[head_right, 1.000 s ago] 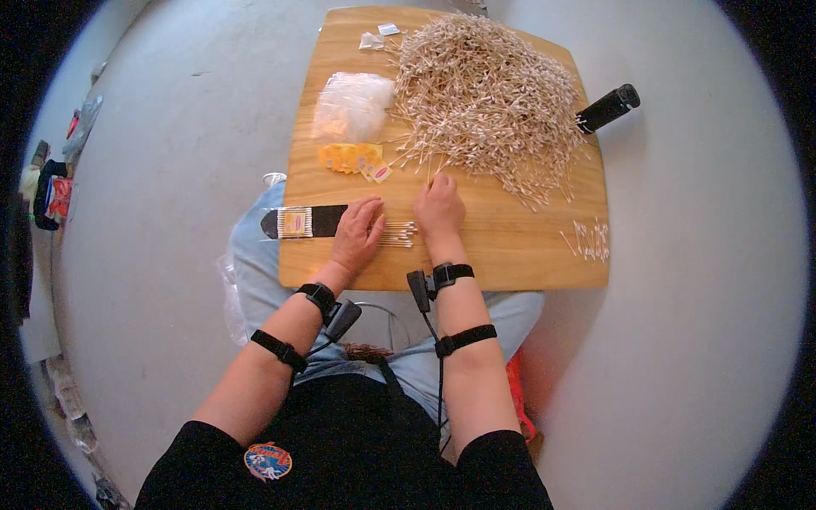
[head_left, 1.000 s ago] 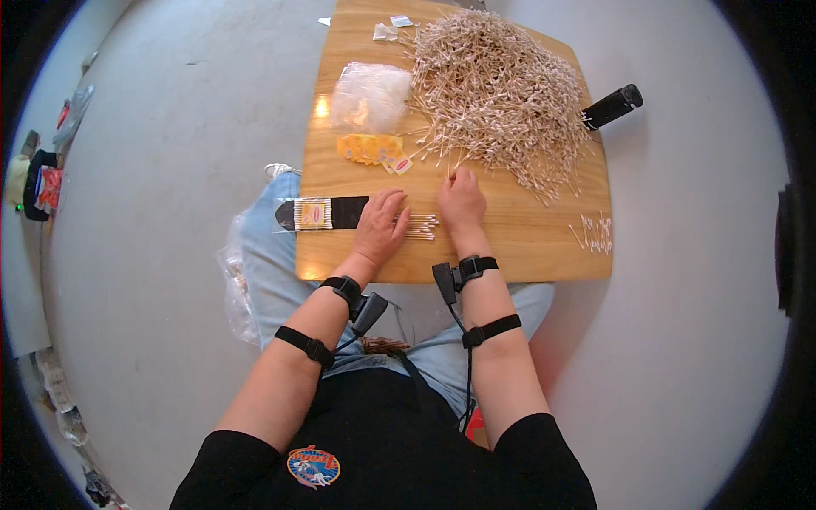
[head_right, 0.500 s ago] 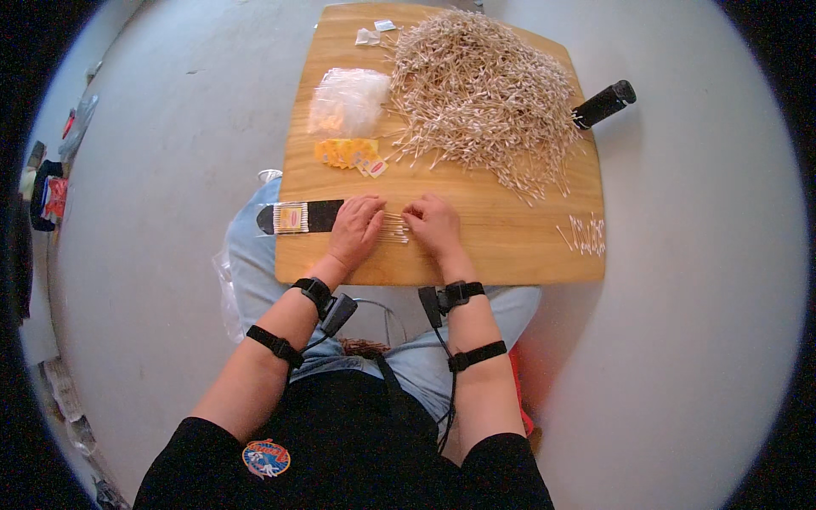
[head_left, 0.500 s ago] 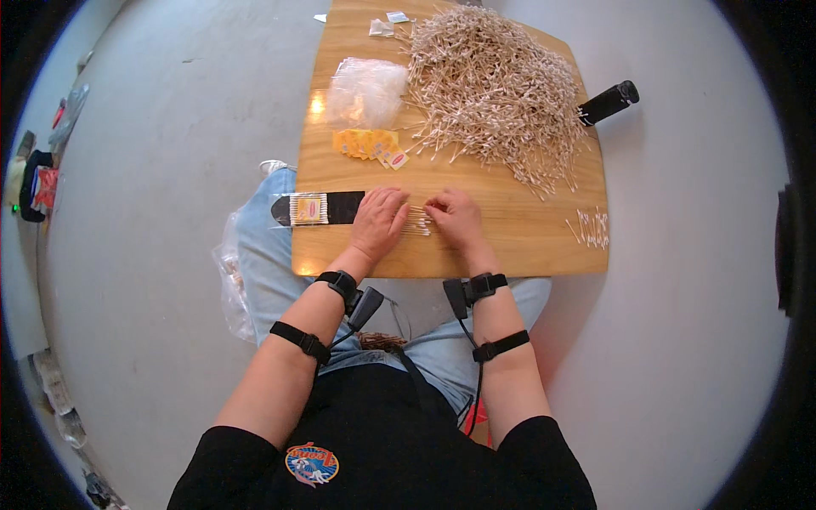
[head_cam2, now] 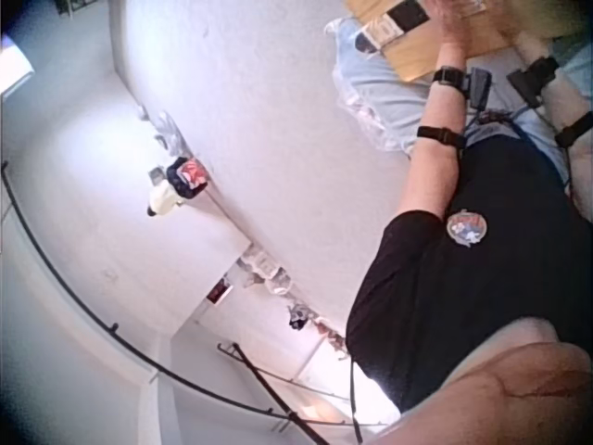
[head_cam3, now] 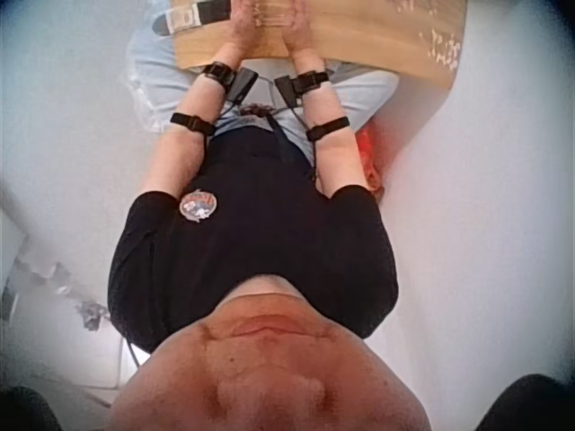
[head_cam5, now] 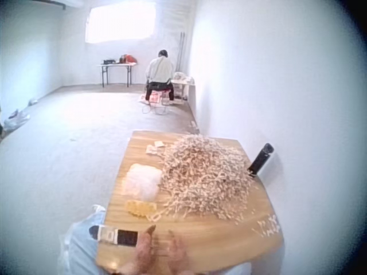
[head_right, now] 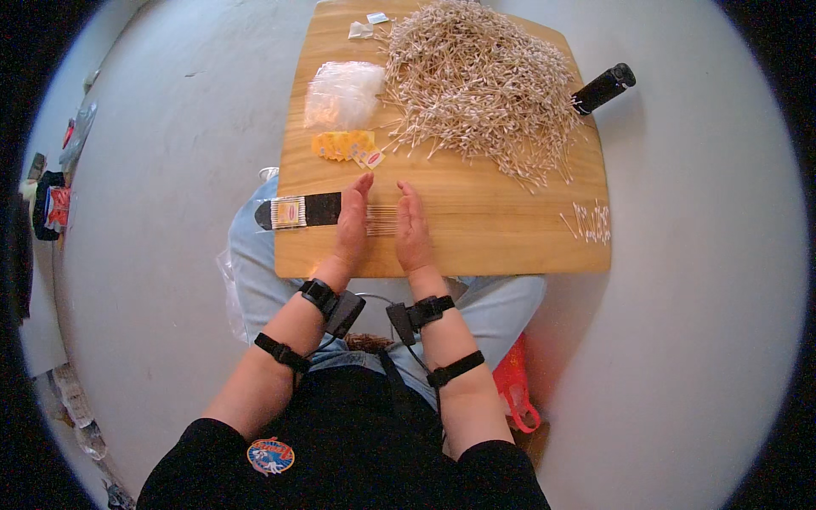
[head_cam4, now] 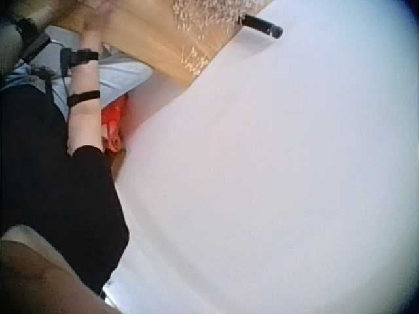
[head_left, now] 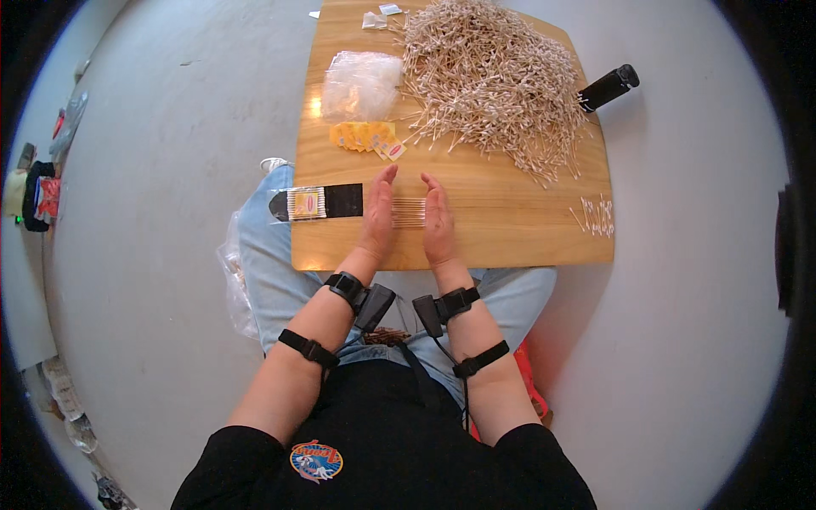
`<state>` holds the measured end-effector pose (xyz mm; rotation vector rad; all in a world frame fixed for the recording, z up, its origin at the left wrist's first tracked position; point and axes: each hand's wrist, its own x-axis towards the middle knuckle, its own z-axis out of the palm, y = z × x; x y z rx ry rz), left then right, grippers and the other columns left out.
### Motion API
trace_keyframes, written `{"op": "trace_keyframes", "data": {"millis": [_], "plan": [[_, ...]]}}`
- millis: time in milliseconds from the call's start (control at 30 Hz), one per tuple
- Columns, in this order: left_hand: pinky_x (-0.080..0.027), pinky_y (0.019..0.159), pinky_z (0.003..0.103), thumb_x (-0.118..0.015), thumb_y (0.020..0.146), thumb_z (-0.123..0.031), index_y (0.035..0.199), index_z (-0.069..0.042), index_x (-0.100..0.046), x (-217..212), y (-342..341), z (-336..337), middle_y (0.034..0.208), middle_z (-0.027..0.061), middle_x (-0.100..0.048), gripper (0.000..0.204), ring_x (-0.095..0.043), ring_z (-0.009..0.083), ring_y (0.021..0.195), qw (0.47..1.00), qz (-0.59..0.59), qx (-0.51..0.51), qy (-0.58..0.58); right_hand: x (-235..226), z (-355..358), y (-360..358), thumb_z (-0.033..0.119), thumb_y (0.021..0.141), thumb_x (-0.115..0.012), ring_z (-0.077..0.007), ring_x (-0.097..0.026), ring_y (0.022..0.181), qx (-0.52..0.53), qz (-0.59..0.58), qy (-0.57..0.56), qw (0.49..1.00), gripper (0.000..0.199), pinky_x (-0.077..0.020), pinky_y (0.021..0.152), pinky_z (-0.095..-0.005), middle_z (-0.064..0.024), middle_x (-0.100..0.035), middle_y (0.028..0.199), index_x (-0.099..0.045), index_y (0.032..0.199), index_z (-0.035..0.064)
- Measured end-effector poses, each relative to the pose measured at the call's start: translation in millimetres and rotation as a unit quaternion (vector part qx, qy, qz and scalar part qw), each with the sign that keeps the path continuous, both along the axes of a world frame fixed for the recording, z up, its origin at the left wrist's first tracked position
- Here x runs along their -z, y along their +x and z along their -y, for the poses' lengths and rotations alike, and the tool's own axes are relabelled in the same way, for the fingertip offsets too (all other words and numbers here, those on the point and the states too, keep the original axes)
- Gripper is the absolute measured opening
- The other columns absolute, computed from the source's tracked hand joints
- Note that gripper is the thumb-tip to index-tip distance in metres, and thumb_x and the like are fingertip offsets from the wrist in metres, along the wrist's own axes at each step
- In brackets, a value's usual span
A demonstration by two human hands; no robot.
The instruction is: Counting cotton swabs and placing them into small plastic bags, then preparing a box with shredded paper for packaging.
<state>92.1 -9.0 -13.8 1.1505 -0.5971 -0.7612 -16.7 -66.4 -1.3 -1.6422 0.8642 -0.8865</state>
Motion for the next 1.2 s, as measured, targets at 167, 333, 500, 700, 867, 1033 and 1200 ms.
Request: {"op": "trace_keyframes", "data": {"millis": [167,333,500,700,867,1033,1200], "plan": [[-0.023,0.118,0.038,-0.032,0.108,-0.034,0.145,0.002,-0.036,-6.7,1.3,-2.4,0.149,0.0148,-0.041,0.052,-0.034,0.0237,0.141,0.993,0.086,0.032,0.067,13.4,1.1,1.1,0.033,0.108,-0.033,-0.0274,-0.048,0.128,0.038,0.057,0.047,0.997,0.046,-0.0340,0.111,-0.0359,-0.0164,-0.054,0.135,-0.047,0.135,-0.0006],[-0.019,0.119,0.045,-0.039,0.103,-0.033,0.148,0.001,-0.033,2.1,11.2,-14.5,0.154,0.0161,-0.034,0.057,-0.029,0.0307,0.144,0.832,0.529,0.065,0.153,22.6,13.9,-16.6,0.036,0.108,-0.032,-0.0221,-0.044,0.130,0.064,0.166,0.114,0.977,0.048,-0.0293,0.116,-0.0359,-0.0126,-0.051,0.133,-0.046,0.134,-0.0013],[-0.012,0.120,0.048,-0.047,0.097,-0.040,0.149,-0.001,-0.033,1.7,-1.2,-26.0,0.158,0.0156,-0.028,0.067,-0.020,0.0311,0.148,0.716,0.648,0.102,0.239,17.6,14.5,-28.6,0.033,0.108,-0.033,-0.0213,-0.047,0.128,0.073,0.132,0.101,0.983,0.045,-0.0323,0.114,-0.0340,-0.0117,-0.053,0.131,-0.050,0.131,-0.0016],[-0.013,0.120,0.050,-0.047,0.097,-0.040,0.148,-0.002,-0.035,-3.4,-1.8,-22.1,0.158,0.0151,-0.028,0.066,-0.021,0.0309,0.148,0.686,0.671,0.107,0.260,12.3,12.5,-35.0,0.019,0.105,-0.039,-0.0307,-0.057,0.117,0.056,-0.016,-0.092,0.994,0.030,-0.0426,0.103,-0.0374,-0.0173,-0.061,0.121,-0.057,0.120,-0.0012],[-0.013,0.119,0.050,-0.049,0.096,-0.042,0.148,-0.002,-0.036,-2.1,-2.5,-24.0,0.158,0.0144,-0.029,0.066,-0.023,0.0305,0.147,0.690,0.670,0.106,0.254,8.2,11.7,-35.4,0.015,0.105,-0.041,-0.0318,-0.058,0.115,0.059,-0.026,-0.084,0.994,0.026,-0.0435,0.102,-0.0384,-0.0174,-0.062,0.119,-0.058,0.116,-0.0007],[-0.014,0.119,0.050,-0.048,0.096,-0.043,0.149,-0.002,-0.034,-4.1,6.4,-14.0,0.157,0.0145,-0.030,0.068,-0.024,0.0292,0.147,0.668,0.685,0.113,0.267,5.2,9.8,-33.2,0.014,0.104,-0.041,-0.0316,-0.058,0.115,0.058,-0.017,-0.094,0.994,0.025,-0.0437,0.102,-0.0384,-0.0178,-0.062,0.118,-0.059,0.114,-0.0007],[-0.013,0.120,0.048,-0.047,0.096,-0.043,0.149,-0.003,-0.034,-4.0,9.3,-14.0,0.157,0.0136,-0.030,0.068,-0.025,0.0278,0.147,0.672,0.687,0.120,0.248,4.9,10.1,-32.7,0.014,0.104,-0.042,-0.0320,-0.058,0.115,0.064,-0.027,-0.105,0.992,0.025,-0.0440,0.101,-0.0384,-0.0182,-0.062,0.117,-0.059,0.113,-0.0009]]}}
